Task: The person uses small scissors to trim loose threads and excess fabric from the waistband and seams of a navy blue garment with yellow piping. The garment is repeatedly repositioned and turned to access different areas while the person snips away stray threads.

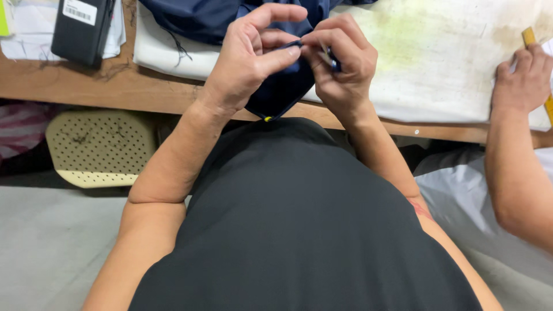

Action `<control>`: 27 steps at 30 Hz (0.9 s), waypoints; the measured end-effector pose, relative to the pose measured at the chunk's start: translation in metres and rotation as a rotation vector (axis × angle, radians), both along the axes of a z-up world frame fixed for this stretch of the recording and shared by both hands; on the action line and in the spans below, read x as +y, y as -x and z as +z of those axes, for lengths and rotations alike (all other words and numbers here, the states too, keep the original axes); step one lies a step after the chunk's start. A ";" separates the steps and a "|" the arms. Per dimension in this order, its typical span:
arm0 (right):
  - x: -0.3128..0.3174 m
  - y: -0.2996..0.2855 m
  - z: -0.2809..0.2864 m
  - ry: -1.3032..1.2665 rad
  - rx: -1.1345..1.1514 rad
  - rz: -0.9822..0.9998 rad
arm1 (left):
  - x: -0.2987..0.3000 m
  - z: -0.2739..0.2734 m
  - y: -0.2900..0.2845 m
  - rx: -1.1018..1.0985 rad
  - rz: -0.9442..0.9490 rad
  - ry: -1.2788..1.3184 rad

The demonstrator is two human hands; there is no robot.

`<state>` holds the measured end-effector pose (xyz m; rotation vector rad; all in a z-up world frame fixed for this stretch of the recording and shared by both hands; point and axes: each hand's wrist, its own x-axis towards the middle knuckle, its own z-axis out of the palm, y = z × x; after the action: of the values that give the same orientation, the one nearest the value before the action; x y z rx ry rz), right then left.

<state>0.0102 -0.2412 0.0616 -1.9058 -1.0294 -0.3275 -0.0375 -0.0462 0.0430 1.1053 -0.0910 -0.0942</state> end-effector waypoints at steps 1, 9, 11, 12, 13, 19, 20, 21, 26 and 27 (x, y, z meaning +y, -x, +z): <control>-0.002 -0.004 -0.005 -0.025 0.047 -0.004 | -0.001 -0.001 0.001 0.000 0.023 -0.022; -0.015 -0.036 -0.018 -0.372 1.042 0.211 | -0.010 0.001 -0.001 0.015 0.113 -0.062; -0.017 -0.039 -0.012 -0.186 0.813 0.208 | -0.011 0.003 0.001 -0.109 0.162 -0.302; -0.017 -0.039 -0.008 -0.123 0.735 0.218 | -0.011 0.004 0.001 -0.146 0.199 -0.458; -0.017 -0.039 -0.004 -0.065 0.656 0.225 | -0.011 0.005 0.000 -0.181 0.236 -0.614; -0.014 -0.042 0.026 -0.094 0.450 0.265 | -0.012 0.004 -0.012 -0.300 0.278 -0.602; -0.015 -0.038 0.030 -0.112 0.469 0.194 | -0.010 0.002 -0.013 -0.343 0.282 -0.538; -0.016 -0.034 0.032 -0.129 0.487 0.122 | -0.007 0.000 -0.015 -0.293 0.238 -0.455; -0.020 -0.010 0.026 0.316 0.079 -0.133 | 0.004 -0.009 -0.014 -0.090 0.101 -0.189; -0.021 -0.007 0.024 0.331 0.064 -0.151 | 0.006 -0.010 -0.015 -0.118 0.106 -0.207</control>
<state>0.0170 -0.2618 0.0859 -2.2833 -0.9440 -0.1877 -0.0228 -0.0404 0.0329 1.3204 -0.1304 0.0582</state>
